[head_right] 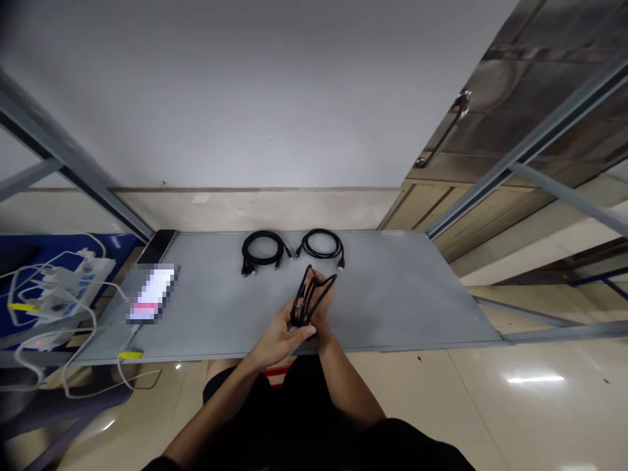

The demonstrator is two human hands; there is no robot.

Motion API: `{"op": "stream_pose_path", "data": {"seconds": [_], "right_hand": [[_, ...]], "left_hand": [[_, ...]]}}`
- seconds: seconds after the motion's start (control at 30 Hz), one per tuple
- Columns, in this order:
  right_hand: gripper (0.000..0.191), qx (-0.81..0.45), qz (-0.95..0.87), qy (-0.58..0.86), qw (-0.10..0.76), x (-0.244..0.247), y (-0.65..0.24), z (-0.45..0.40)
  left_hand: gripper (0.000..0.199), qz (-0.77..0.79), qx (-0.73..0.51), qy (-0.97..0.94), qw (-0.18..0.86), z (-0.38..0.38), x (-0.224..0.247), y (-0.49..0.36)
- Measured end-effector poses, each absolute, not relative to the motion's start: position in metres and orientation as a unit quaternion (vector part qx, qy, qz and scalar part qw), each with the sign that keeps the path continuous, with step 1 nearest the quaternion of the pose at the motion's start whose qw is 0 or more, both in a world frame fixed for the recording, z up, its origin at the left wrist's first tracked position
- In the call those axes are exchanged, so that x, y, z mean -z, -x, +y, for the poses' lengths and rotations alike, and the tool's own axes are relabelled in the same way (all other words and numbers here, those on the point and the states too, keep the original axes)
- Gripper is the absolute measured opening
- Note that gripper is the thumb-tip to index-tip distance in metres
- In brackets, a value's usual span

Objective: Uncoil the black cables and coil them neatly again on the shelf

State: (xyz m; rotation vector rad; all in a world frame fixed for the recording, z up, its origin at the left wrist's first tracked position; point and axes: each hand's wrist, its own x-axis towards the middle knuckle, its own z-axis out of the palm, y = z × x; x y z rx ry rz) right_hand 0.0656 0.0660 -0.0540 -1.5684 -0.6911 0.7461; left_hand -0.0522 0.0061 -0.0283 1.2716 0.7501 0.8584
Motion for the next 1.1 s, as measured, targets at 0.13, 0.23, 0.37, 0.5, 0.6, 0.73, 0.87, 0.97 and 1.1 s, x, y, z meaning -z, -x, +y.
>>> {"op": "stream_pose_path", "data": {"seconds": [0.13, 0.23, 0.37, 0.5, 0.6, 0.73, 0.87, 0.97, 1.1], "right_hand": [[0.043, -0.308, -0.303, 0.657, 0.617, 0.059, -0.077, 0.071], [0.039, -0.319, -0.33, 0.631, 0.625, 0.062, -0.085, 0.068], [0.049, -0.494, -0.429, 0.501, 0.567, 0.057, -0.082, 0.055], [0.065, -0.591, -0.376, 0.377, 0.606, 0.049, -0.064, 0.046], [0.06, -0.588, -0.366, 0.397, 0.602, 0.045, -0.055, 0.044], [0.054, -0.548, -0.368, 0.46, 0.594, 0.046, -0.06, 0.041], [0.055, -0.544, -0.329, 0.459, 0.62, 0.05, -0.073, 0.041], [0.049, -0.554, -0.335, 0.432, 0.628, 0.054, -0.083, 0.042], [0.045, -0.554, -0.372, 0.407, 0.624, 0.052, -0.101, 0.039]], "left_hand": [[0.067, 0.363, -0.43, -0.571, 0.597, 0.002, 0.037, 0.047], [0.063, 0.457, -0.493, -0.517, 0.53, 0.019, 0.05, 0.059], [0.058, 0.496, -0.55, -0.506, 0.441, 0.05, 0.068, 0.081], [0.053, 0.504, -0.562, -0.526, 0.391, 0.067, 0.081, 0.089], [0.048, 0.525, -0.559, -0.503, 0.398, 0.072, 0.086, 0.09], [0.044, 0.54, -0.567, -0.485, 0.389, 0.077, 0.084, 0.097], [0.041, 0.543, -0.571, -0.493, 0.368, 0.08, 0.073, 0.111], [0.039, 0.547, -0.568, -0.507, 0.348, 0.082, 0.066, 0.121], [0.045, 0.537, -0.575, -0.494, 0.37, 0.084, 0.061, 0.133]]}}
